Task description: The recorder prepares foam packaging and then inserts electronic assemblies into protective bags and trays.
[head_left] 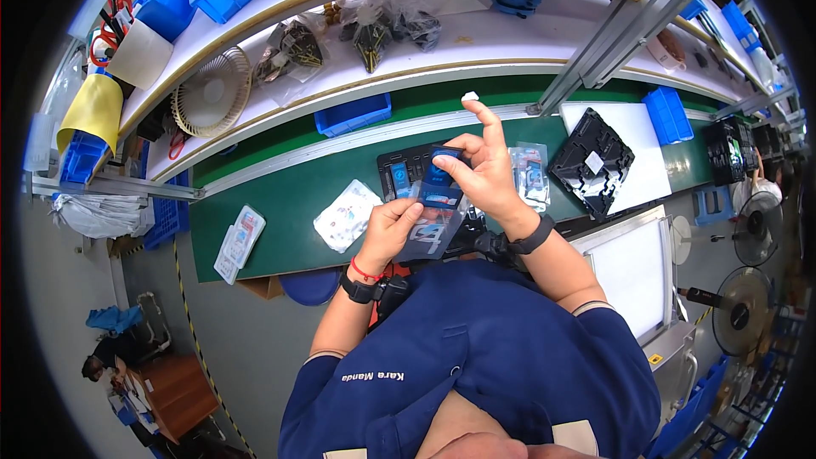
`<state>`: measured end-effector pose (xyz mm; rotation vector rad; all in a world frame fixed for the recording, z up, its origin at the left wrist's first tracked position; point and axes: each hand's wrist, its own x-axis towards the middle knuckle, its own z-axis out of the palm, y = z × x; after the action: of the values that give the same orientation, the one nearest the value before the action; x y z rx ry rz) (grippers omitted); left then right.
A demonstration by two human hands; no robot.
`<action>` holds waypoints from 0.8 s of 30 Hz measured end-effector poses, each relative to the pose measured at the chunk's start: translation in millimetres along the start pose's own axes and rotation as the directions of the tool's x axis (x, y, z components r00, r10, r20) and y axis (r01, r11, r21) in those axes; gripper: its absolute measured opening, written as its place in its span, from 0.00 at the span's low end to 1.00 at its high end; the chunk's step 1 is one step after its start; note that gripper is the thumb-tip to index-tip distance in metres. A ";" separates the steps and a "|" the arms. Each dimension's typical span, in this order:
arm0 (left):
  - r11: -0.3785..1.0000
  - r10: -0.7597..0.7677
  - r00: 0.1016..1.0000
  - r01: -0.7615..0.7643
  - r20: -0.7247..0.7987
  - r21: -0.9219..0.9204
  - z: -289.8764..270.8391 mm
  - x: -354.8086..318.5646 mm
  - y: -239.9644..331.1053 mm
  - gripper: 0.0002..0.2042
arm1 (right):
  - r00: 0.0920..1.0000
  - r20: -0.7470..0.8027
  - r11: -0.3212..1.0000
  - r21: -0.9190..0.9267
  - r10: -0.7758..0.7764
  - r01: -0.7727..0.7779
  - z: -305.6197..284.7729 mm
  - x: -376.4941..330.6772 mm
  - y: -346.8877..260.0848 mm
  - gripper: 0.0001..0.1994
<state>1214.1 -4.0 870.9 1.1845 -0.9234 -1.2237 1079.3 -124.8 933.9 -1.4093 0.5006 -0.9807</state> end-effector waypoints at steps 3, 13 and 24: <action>0.999 0.010 1.000 -0.011 0.011 0.048 -1.8 0.5 4.0 0.15 | 1.000 0.022 0.999 -0.032 -0.002 0.003 4.2 -1.9 5.1 0.38; 0.860 0.215 0.975 -0.215 -0.054 -0.463 -6.3 14.2 11.3 0.22 | 0.929 0.039 0.805 -0.488 -0.367 0.339 1.2 -12.3 -10.0 0.21; 0.651 0.048 0.988 -0.145 -0.150 -0.745 -3.5 20.5 13.9 0.26 | 0.972 0.236 0.696 -0.695 -0.014 0.179 4.2 -39.0 17.8 0.07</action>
<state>1223.3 -24.3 882.2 0.5025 -0.2909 -1.2461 1066.4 -93.1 907.6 -2.2448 0.6927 -0.7154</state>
